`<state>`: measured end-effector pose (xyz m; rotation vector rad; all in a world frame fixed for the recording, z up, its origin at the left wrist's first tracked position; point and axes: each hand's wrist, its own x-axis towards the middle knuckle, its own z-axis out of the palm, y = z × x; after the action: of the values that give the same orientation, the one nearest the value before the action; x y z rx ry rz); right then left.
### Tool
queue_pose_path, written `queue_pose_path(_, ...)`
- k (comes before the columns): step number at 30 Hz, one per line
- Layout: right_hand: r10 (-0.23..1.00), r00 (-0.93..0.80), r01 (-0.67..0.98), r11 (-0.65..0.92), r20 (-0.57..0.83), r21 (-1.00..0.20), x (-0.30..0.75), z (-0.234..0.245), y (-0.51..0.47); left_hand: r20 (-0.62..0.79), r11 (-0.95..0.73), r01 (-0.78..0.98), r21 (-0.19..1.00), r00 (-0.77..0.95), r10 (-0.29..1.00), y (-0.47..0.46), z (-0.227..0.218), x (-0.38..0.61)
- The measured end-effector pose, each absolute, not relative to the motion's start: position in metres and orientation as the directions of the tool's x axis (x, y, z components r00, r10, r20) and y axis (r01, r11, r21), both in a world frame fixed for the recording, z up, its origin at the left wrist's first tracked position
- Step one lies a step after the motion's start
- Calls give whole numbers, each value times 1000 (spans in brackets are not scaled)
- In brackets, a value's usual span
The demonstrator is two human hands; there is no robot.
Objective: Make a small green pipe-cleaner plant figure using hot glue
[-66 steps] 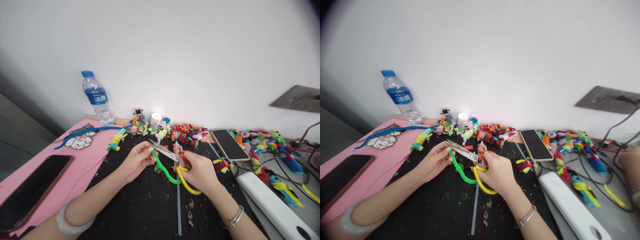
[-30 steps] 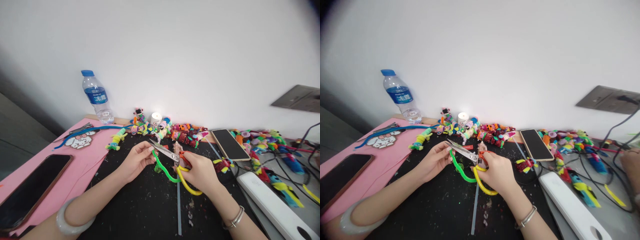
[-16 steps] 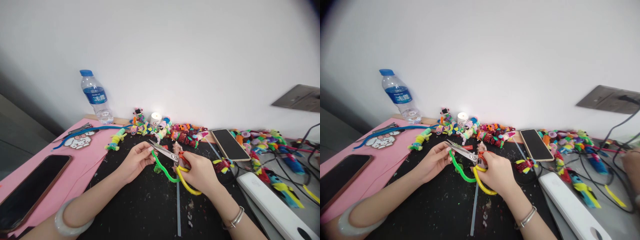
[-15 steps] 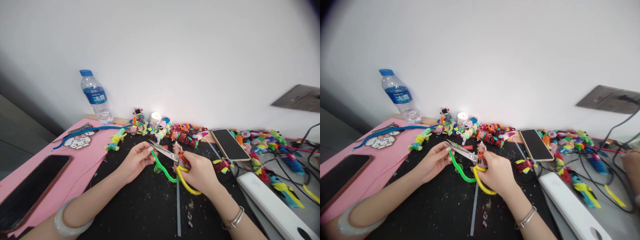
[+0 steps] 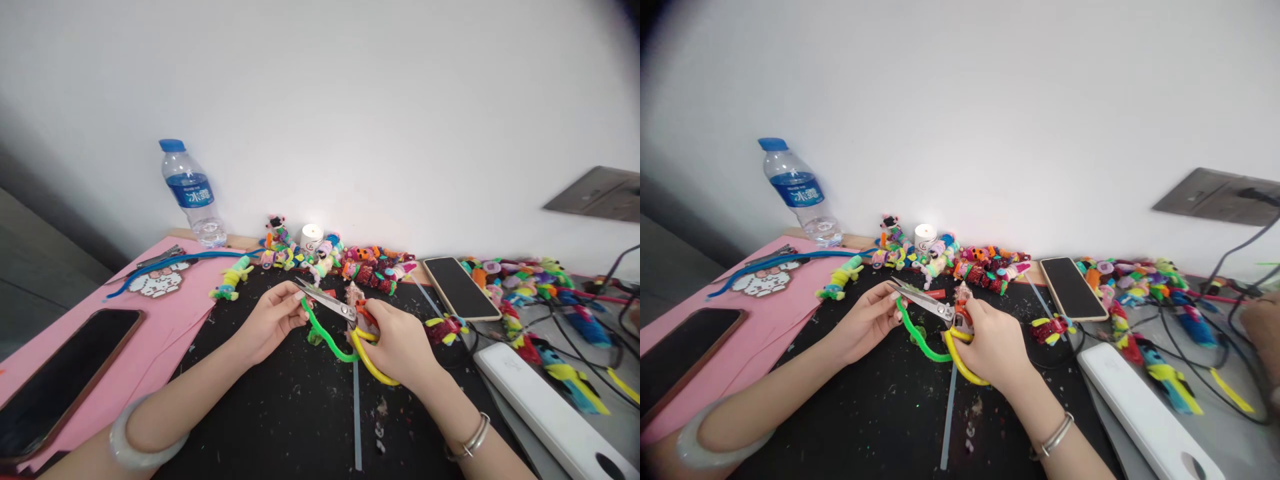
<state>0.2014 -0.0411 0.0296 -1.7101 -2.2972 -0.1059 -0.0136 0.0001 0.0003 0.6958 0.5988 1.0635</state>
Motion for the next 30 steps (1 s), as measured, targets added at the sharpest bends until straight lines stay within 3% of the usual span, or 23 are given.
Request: queue_pose_path(30, 925, -247, 954, 285, 289, -98, 201, 27, -41, -112, 315, -540, 780, 374, 920, 0, -1, -14)
